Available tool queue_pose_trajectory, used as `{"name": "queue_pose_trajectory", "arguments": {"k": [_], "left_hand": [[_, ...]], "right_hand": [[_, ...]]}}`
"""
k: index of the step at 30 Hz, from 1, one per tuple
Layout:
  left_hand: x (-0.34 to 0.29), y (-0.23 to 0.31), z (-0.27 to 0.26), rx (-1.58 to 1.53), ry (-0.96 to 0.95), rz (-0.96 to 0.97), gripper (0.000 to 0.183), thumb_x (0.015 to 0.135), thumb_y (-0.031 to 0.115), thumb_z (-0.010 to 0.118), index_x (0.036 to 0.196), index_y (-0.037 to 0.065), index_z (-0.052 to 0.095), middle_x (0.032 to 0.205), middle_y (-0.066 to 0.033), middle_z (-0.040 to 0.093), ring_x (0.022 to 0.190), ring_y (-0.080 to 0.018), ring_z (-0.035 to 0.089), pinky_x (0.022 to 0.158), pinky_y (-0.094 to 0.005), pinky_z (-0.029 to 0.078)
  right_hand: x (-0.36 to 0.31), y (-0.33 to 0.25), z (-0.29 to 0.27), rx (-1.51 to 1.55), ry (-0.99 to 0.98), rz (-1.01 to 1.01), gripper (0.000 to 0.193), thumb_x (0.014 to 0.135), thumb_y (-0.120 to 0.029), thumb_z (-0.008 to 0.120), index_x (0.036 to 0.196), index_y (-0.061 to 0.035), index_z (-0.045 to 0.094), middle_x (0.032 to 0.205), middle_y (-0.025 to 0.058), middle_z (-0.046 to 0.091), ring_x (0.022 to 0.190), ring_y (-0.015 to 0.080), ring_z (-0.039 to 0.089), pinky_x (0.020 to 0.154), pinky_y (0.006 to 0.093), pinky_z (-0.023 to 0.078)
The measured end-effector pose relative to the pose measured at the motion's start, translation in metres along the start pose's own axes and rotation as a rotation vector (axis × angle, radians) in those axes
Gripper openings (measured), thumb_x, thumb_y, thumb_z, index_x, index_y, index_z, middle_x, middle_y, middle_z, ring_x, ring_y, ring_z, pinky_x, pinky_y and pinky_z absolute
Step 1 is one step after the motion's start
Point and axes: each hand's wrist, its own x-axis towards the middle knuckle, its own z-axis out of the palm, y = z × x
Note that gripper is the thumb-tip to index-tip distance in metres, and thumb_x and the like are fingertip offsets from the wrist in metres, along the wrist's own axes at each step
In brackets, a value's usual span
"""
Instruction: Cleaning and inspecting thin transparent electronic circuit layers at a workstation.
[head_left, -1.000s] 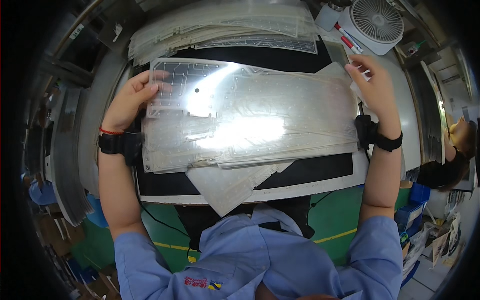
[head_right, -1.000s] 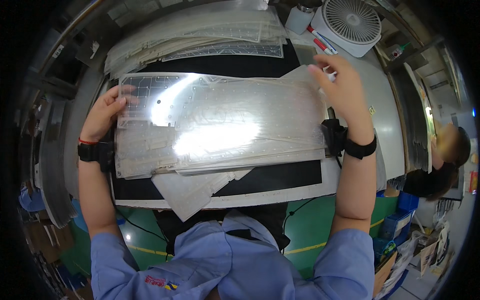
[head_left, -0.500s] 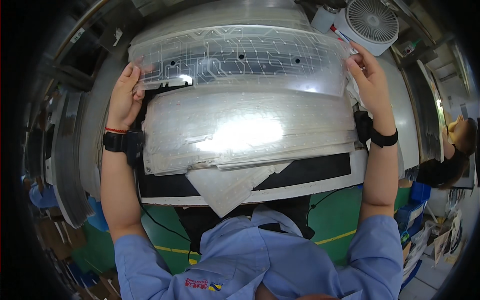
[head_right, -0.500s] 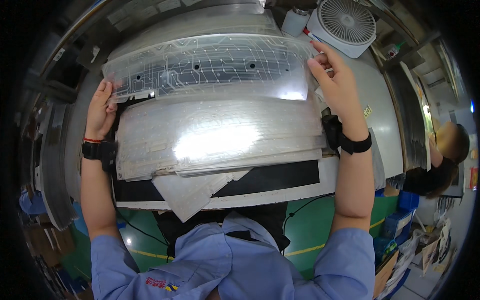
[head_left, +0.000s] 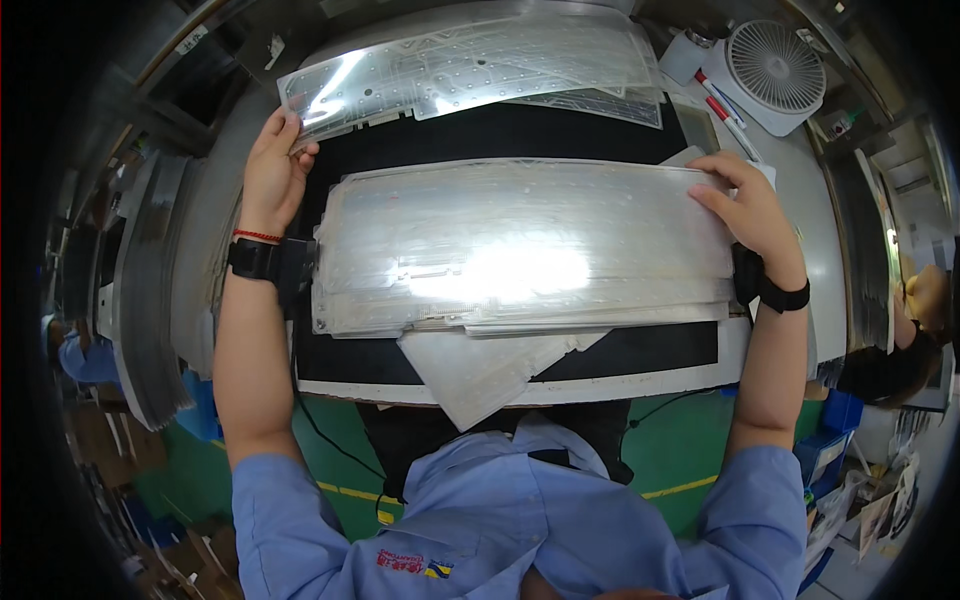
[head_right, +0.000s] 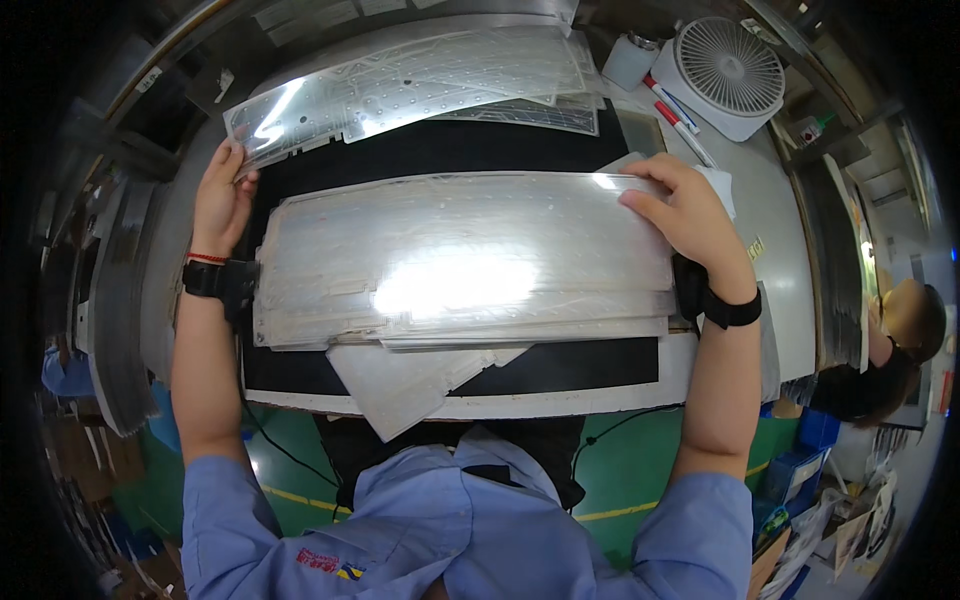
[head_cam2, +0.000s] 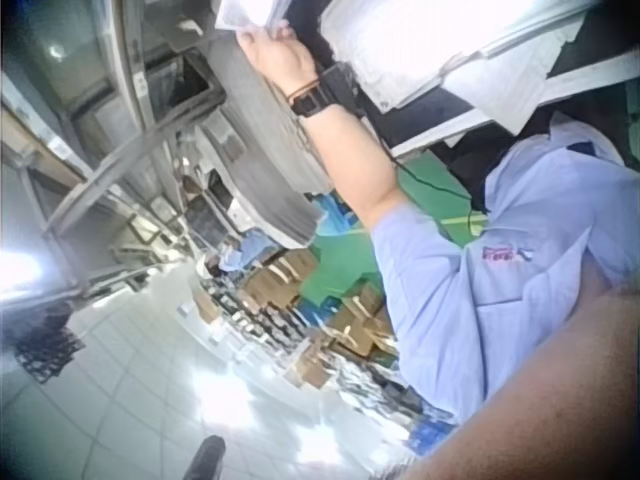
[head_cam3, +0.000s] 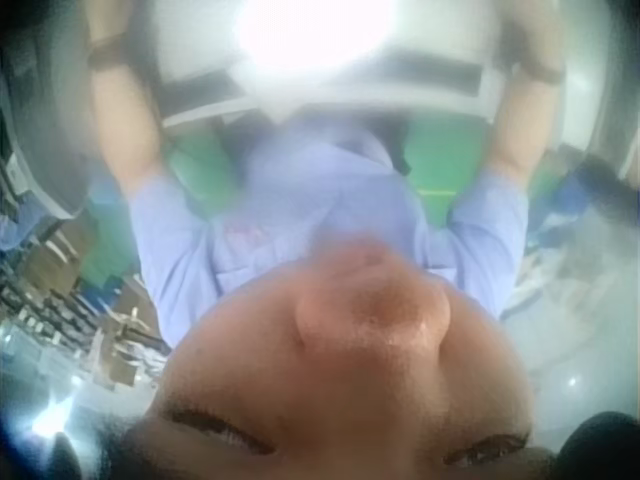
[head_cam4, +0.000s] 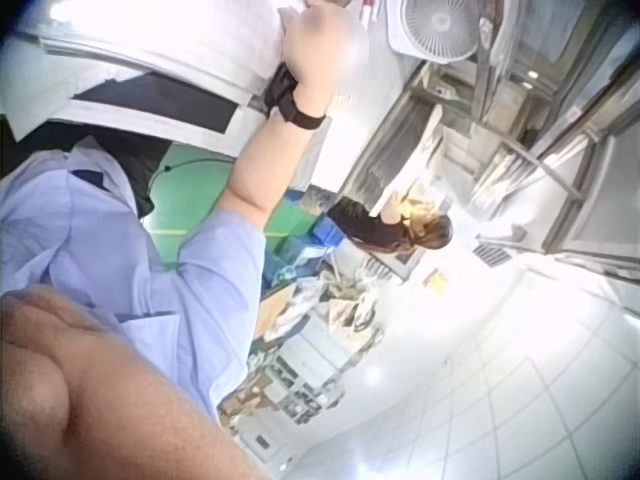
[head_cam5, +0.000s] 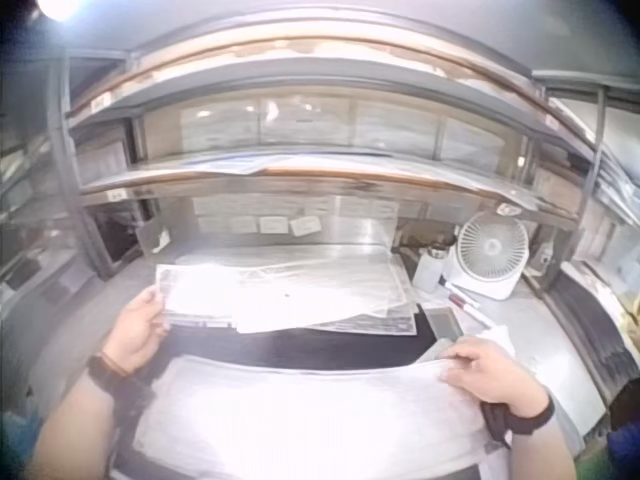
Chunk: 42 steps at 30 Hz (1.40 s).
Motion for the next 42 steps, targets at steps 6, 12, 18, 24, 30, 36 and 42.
{"name": "queue_pose_trajectory", "arguments": {"k": [6,12,18,24,30,36,42], "left_hand": [[0.015,-0.002,-0.007,-0.182,-0.177,0.061,0.037,0.107,0.019,0.047,0.14,0.003,0.046,0.123,-0.011,0.062,0.081,-0.0092,0.059,0.071,-0.0169,0.051],[0.006,0.009,0.026,-0.243,0.024,0.1,0.046,0.107,0.022,0.046,0.143,-0.005,0.039,0.133,-0.0221,0.057,0.107,-0.0247,0.064,0.094,-0.0294,0.054],[-0.012,0.008,0.018,0.139,-0.265,-0.084,0.048,0.108,0.03,0.041,0.142,-0.004,0.043,0.122,-0.0173,0.065,0.101,-0.0171,0.066,0.09,-0.0278,0.054],[-0.032,0.022,0.037,0.006,-0.503,-0.104,0.05,0.109,0.036,0.037,0.136,-0.003,0.053,0.116,-0.015,0.069,0.097,-0.016,0.066,0.086,-0.0278,0.053],[-0.088,0.036,0.085,0.531,-0.925,0.325,0.048,0.102,0.037,0.05,0.135,0.002,0.059,0.138,-0.0171,0.059,0.135,-0.0331,0.048,0.111,-0.0428,0.038],[-0.121,0.028,0.13,0.94,-1.168,0.652,0.034,0.089,0.023,0.068,0.12,0.008,0.066,0.14,-0.0091,0.058,0.141,-0.04,0.039,0.115,-0.0508,0.032],[-0.126,0.022,0.138,0.961,-1.184,0.674,0.029,0.087,0.021,0.07,0.114,0.009,0.067,0.137,-0.0074,0.06,0.139,-0.0355,0.043,0.114,-0.0525,0.034]], "right_hand": [[0.002,-0.002,0.003,0.217,0.096,0.064,0.02,0.092,-0.012,0.066,0.109,-0.0017,0.067,0.099,0.0032,0.066,0.09,0.0117,0.057,0.08,0.0259,0.045],[0.004,0.019,0.006,0.366,0.236,-0.074,0.012,0.096,-0.009,0.063,0.106,-0.0032,0.067,0.097,-0.0016,0.063,0.088,0.0064,0.055,0.079,0.0218,0.043],[0.005,0.013,0.005,0.451,0.289,-0.005,0.013,0.097,-0.009,0.062,0.107,-0.002,0.066,0.095,-0.0029,0.062,0.088,0.0064,0.055,0.08,0.0219,0.044],[0.002,0.013,0.002,0.426,0.272,0.036,0.015,0.098,-0.011,0.06,0.107,-0.001,0.066,0.096,-0.0027,0.063,0.088,0.006,0.055,0.081,0.022,0.044],[0.004,-0.002,0.004,0.271,0.188,0.103,0.019,0.096,-0.014,0.063,0.109,-0.0016,0.067,0.097,0.0015,0.066,0.091,0.0112,0.059,0.084,0.0252,0.046],[-0.002,-0.03,0.006,-0.283,0.417,-0.316,0.031,0.086,-0.011,0.07,0.115,-0.0024,0.068,0.104,0.0146,0.068,0.102,0.0326,0.061,0.092,0.0372,0.047],[-0.029,-0.091,0.013,-0.19,0.083,-0.468,0.031,0.083,-0.013,0.073,0.112,-0.0048,0.069,0.095,0.0134,0.066,0.091,0.033,0.063,0.081,0.0392,0.051]]}}
